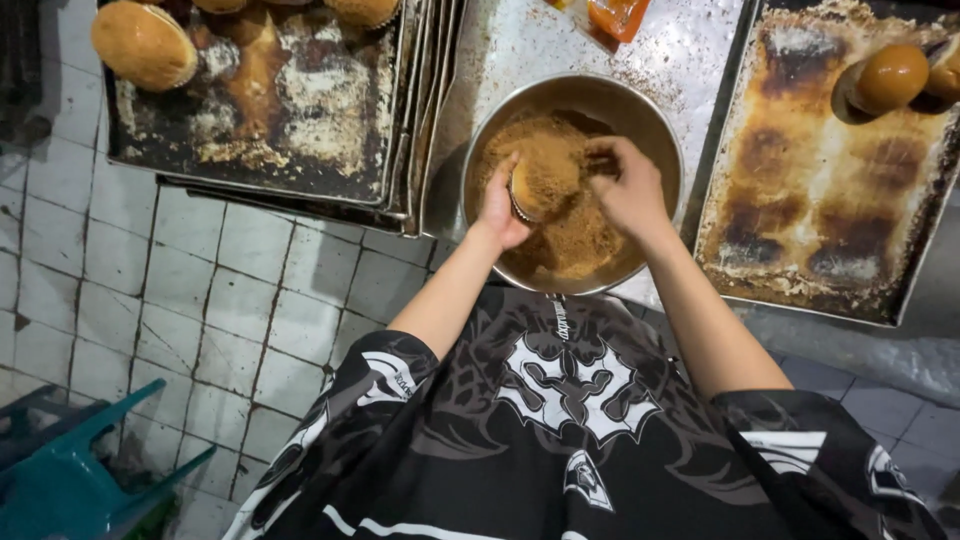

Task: Coating buns with crumbs and brushing them with a liquid wash in a bakery production area.

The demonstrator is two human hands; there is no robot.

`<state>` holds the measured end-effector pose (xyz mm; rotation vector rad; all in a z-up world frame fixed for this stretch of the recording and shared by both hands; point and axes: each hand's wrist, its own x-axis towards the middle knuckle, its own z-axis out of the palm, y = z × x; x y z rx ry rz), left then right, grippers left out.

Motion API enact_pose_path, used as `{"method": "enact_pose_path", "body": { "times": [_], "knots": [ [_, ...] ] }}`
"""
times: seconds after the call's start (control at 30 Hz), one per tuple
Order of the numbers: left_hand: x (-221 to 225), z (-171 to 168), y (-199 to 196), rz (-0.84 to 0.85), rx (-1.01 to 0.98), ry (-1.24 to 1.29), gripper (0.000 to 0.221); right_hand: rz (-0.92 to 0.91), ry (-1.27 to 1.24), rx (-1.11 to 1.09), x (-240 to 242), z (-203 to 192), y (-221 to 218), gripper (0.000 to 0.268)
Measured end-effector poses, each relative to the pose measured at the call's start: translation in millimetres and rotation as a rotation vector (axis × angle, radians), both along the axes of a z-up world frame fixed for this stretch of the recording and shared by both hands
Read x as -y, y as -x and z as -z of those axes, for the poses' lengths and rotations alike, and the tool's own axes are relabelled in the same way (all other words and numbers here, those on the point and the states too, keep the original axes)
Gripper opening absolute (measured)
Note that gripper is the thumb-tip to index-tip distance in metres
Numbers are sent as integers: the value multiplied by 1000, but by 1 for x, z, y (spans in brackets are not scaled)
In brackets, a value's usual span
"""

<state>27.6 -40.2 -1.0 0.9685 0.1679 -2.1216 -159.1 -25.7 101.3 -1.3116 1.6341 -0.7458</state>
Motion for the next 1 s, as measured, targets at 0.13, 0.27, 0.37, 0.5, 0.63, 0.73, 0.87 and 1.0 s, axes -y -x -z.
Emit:
{"method": "enact_pose_path", "body": {
  "times": [0.13, 0.27, 0.37, 0.5, 0.63, 0.73, 0.87, 1.0],
  "knots": [
    [-13, -23, -3, -13, 27, -15, 51, -157, 105, -217, 6, 45, -5, 58],
    [-21, -13, -14, -49, -24, -12, 53, -384, -379, -404, -31, 108, -38, 92],
    [-23, -6, -19, -90, -39, 15, 56, -467, -221, -480, -43, 152, -36, 47],
    [-34, 0, -22, -126, -1, 22, 50, -131, -202, -126, -45, 98, -26, 44],
    [-31, 26, -8, -177, 60, 39, 53, -77, -80, -17, -44, -24, -46, 53],
    [-28, 34, -4, -173, 67, 43, 47, 27, 49, -37, -34, -13, -42, 44],
    [-26, 33, -7, -164, 43, 29, 48, 116, -25, -62, -17, 76, -34, 38],
    [-22, 39, -17, -181, 10, -8, 46, -447, -500, -373, -38, 49, -59, 105]
  ]
}}
